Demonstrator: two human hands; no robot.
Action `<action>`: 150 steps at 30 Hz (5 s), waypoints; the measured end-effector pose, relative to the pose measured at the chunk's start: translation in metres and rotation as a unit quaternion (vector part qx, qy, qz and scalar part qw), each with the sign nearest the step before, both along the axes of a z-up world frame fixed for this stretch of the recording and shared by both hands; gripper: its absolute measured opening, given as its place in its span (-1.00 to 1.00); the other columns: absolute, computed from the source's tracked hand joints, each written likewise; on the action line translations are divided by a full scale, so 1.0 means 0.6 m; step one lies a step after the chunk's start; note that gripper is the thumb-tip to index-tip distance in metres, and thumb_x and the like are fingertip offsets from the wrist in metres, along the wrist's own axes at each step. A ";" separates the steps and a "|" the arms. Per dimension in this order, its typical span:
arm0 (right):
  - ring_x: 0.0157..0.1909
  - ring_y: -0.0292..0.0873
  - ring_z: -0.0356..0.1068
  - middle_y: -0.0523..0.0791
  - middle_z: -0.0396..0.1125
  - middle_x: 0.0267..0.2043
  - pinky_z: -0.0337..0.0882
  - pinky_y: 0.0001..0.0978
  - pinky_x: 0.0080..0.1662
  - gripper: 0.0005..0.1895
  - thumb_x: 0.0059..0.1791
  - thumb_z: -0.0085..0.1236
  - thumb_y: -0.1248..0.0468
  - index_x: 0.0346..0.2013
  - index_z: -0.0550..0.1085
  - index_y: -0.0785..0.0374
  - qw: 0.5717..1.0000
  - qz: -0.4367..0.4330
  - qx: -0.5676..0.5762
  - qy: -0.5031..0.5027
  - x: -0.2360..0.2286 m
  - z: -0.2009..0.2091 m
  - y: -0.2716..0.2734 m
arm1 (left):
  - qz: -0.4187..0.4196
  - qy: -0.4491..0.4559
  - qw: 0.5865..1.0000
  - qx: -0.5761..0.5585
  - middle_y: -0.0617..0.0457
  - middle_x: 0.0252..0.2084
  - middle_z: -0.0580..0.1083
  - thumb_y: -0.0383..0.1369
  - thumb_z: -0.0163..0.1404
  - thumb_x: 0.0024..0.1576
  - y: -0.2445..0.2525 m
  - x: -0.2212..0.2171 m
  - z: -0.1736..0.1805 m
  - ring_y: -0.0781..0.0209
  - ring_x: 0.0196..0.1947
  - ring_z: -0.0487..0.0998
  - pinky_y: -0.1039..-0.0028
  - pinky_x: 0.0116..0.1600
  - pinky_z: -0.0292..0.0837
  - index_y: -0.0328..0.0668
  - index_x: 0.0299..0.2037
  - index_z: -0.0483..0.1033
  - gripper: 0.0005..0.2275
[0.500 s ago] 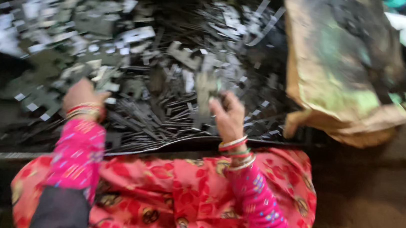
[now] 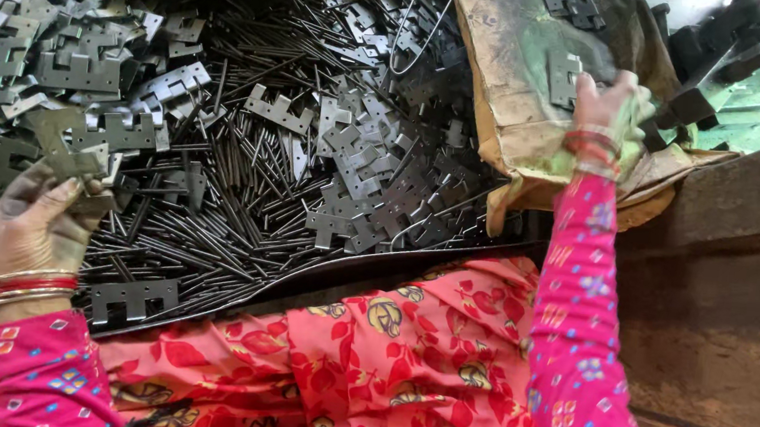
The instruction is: The person sits on the floor and assembles metal hinge components by inserting metal rods into hinge plates. They repeatedly pick up plates and rods from a bin, insert the rods, and place the assembled units into a sack. Other workers are visible nearby performing similar tasks.
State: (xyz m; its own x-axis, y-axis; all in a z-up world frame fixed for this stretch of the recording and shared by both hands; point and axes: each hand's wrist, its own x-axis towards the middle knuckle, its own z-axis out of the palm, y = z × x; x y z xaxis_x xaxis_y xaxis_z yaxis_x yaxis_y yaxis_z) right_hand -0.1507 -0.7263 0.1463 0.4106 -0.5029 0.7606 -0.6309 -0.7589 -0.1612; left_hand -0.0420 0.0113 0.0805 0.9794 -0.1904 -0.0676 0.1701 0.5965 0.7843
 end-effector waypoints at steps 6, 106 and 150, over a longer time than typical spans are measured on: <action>-0.13 0.01 0.44 -0.02 0.41 -0.23 0.43 -0.11 -0.07 -0.82 -0.06 0.14 0.36 -0.17 0.53 0.31 0.953 0.254 0.153 -0.067 -0.020 -0.063 0.240 | -0.091 0.116 0.987 -0.060 -0.23 -0.04 0.57 -0.32 -0.09 0.32 -0.054 -0.030 -0.023 -0.03 -0.11 0.63 0.21 -0.04 0.61 -0.32 0.03 0.47 -0.78; -0.09 0.12 0.55 0.00 0.53 -0.12 0.44 0.02 -0.22 -0.29 -0.20 0.22 -0.38 -0.05 0.55 0.07 0.949 -0.156 -0.275 0.008 0.011 -0.024 -0.002 | -0.059 0.048 0.997 0.028 -0.14 0.07 0.54 -0.21 -0.07 0.41 -0.007 -0.078 0.033 -0.08 0.09 0.60 0.07 0.14 0.56 -0.19 -0.03 0.44 -0.79; -0.41 0.06 0.42 0.02 0.42 -0.47 0.35 -0.15 -0.34 -0.76 -0.01 0.33 0.14 -0.34 0.53 0.26 0.862 0.390 0.216 0.242 -0.009 -0.120 0.541 | -0.158 -0.013 0.934 0.320 -0.06 -0.14 0.60 -0.25 0.16 0.13 -0.077 -0.060 0.009 0.10 -0.11 0.62 0.15 0.06 0.60 -0.13 -0.18 0.61 -0.83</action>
